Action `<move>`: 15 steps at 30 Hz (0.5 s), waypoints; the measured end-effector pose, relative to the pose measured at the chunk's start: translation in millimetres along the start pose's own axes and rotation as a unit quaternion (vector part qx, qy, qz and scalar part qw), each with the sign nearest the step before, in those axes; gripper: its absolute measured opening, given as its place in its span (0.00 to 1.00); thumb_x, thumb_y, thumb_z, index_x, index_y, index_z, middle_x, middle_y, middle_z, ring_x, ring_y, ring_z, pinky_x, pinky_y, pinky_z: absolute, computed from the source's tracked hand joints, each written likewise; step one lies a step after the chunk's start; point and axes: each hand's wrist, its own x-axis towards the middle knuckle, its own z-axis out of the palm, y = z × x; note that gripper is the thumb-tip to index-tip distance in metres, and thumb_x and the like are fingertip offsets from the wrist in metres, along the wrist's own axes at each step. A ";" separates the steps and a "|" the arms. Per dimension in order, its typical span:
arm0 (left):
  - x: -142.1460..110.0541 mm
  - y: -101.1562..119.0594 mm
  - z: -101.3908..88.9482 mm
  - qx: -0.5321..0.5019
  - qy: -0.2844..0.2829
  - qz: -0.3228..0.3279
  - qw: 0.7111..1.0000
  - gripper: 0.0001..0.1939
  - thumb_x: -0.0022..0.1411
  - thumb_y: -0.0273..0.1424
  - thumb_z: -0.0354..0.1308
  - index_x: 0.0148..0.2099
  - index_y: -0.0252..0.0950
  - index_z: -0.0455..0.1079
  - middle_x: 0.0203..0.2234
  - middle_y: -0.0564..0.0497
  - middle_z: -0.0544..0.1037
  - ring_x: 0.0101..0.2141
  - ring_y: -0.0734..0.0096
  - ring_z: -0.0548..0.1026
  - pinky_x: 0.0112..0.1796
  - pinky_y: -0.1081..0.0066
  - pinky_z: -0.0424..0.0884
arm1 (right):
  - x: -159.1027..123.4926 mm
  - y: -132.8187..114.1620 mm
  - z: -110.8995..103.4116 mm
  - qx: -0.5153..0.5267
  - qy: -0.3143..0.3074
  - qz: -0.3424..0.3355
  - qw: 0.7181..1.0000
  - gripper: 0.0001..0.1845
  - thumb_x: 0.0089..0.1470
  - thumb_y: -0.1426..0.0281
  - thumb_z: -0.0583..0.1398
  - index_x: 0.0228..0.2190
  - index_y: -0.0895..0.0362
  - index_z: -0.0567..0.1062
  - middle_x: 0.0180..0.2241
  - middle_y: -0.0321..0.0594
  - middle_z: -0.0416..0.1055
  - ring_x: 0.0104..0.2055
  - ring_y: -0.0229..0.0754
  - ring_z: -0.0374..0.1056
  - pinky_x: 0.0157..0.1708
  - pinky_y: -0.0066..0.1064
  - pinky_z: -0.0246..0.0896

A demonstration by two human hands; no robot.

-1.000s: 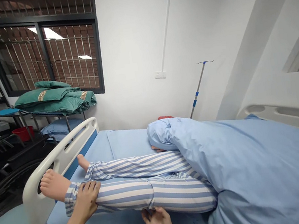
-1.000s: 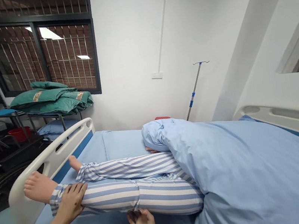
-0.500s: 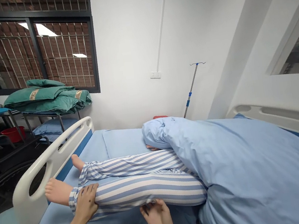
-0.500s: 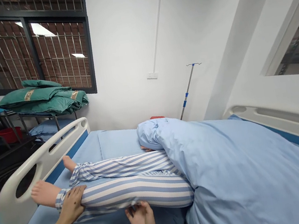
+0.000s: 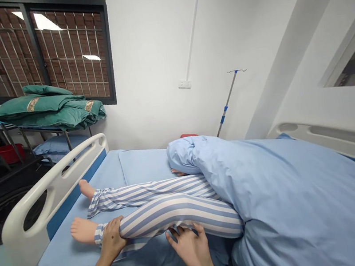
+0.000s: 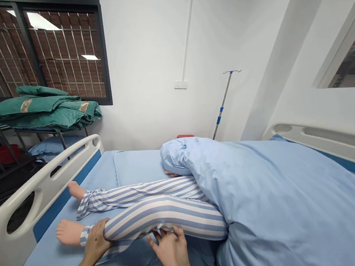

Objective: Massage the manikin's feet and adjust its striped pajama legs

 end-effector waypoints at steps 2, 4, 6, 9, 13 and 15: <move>3.1 -4.4 -6.0 0.008 -0.017 0.024 1.000 0.29 0.43 0.26 0.51 0.52 0.32 0.62 0.47 0.41 0.72 0.49 0.55 0.68 0.50 0.59 0.60 | -0.7 0.9 -1.2 -0.004 0.002 -0.002 1.000 0.12 0.40 0.62 0.63 0.28 0.54 0.77 0.35 0.38 0.74 0.45 0.47 0.65 0.54 0.48 0.53; 6.3 -8.8 -12.8 0.016 -0.030 0.053 0.998 0.30 0.43 0.27 0.52 0.52 0.33 0.62 0.48 0.41 0.72 0.48 0.55 0.69 0.50 0.59 0.59 | -1.3 2.3 -3.9 -0.015 0.006 -0.004 1.000 0.11 0.39 0.62 0.64 0.28 0.54 0.77 0.34 0.38 0.74 0.45 0.47 0.66 0.54 0.49 0.53; 8.5 -13.2 -19.2 0.024 -0.039 0.077 0.996 0.30 0.42 0.27 0.52 0.52 0.34 0.63 0.47 0.42 0.72 0.47 0.56 0.70 0.51 0.59 0.58 | -1.6 3.9 -8.0 -0.027 0.008 -0.008 1.000 0.12 0.38 0.61 0.65 0.27 0.54 0.77 0.34 0.38 0.74 0.45 0.47 0.66 0.55 0.49 0.52; 8.9 -19.6 -27.4 0.037 -0.041 0.096 0.994 0.29 0.42 0.27 0.52 0.50 0.37 0.64 0.46 0.44 0.73 0.47 0.56 0.70 0.51 0.59 0.58 | -1.6 6.6 -15.2 -0.035 0.010 -0.007 0.999 0.13 0.38 0.60 0.65 0.27 0.54 0.77 0.33 0.37 0.75 0.45 0.47 0.66 0.56 0.49 0.52; 6.9 -25.2 -36.5 0.040 -0.050 0.107 0.992 0.28 0.42 0.27 0.51 0.50 0.38 0.64 0.47 0.44 0.72 0.48 0.57 0.69 0.51 0.60 0.57 | -1.9 11.4 -21.2 -0.031 0.016 -0.001 0.999 0.13 0.38 0.60 0.66 0.27 0.54 0.77 0.33 0.36 0.75 0.45 0.47 0.67 0.55 0.47 0.53; 6.6 -25.6 -39.8 0.045 -0.066 0.103 0.991 0.28 0.41 0.27 0.51 0.49 0.37 0.64 0.48 0.43 0.71 0.48 0.56 0.68 0.50 0.60 0.58 | -2.6 13.5 -21.1 -0.036 0.024 -0.001 0.999 0.12 0.37 0.61 0.66 0.27 0.53 0.77 0.32 0.35 0.75 0.43 0.46 0.67 0.54 0.46 0.54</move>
